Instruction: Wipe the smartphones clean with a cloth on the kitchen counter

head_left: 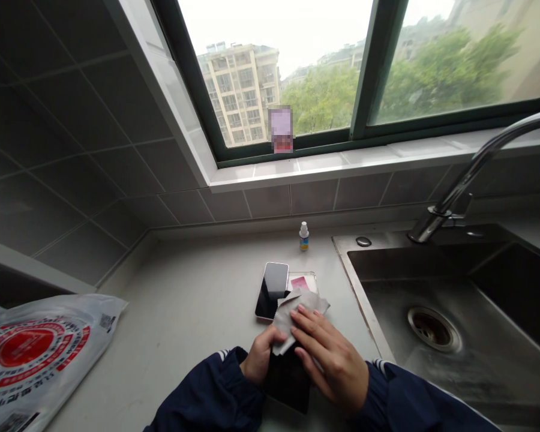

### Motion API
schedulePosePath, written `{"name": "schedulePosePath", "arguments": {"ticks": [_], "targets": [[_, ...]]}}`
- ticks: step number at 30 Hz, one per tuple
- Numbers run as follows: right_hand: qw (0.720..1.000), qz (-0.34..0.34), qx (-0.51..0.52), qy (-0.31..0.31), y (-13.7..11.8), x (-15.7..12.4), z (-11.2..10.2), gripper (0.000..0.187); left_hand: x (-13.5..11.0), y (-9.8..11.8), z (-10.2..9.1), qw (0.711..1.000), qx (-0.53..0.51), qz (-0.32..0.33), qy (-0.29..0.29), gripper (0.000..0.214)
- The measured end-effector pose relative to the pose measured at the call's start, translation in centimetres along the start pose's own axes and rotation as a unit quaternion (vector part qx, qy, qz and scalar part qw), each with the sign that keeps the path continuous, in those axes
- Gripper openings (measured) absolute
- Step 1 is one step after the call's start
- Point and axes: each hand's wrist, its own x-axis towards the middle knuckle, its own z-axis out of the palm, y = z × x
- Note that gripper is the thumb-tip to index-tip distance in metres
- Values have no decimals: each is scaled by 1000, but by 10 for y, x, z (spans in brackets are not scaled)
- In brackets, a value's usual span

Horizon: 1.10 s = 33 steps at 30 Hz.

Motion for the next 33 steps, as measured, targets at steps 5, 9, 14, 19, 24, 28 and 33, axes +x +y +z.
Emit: {"name": "schedulePosePath", "arguments": {"ticks": [5,9,14,19,24,28,33], "targets": [[999,-16,28,-7,2,4,-6,38,-1,2,9,999,-13,29,10,32],[997,-44,54,-21,2,7,-10,33,-3,5,19,998,-52,23,-9,35],[993,-58,92,-43,-3,8,-16,24,-3,7,26,992,-122,-20,-39,54],[996,-38,80,-16,-4,7,-15,36,-2,8,21,989,-127,-15,-79,62],[996,-35,35,-69,-3,2,-4,49,-1,9,18,990,-67,-2,-122,76],[995,-14,8,-101,3,-1,0,59,-1,6,21,991,-51,42,-116,71],[995,17,-8,-99,8,-1,-1,63,-2,3,26,992,-46,59,-100,65]]}}
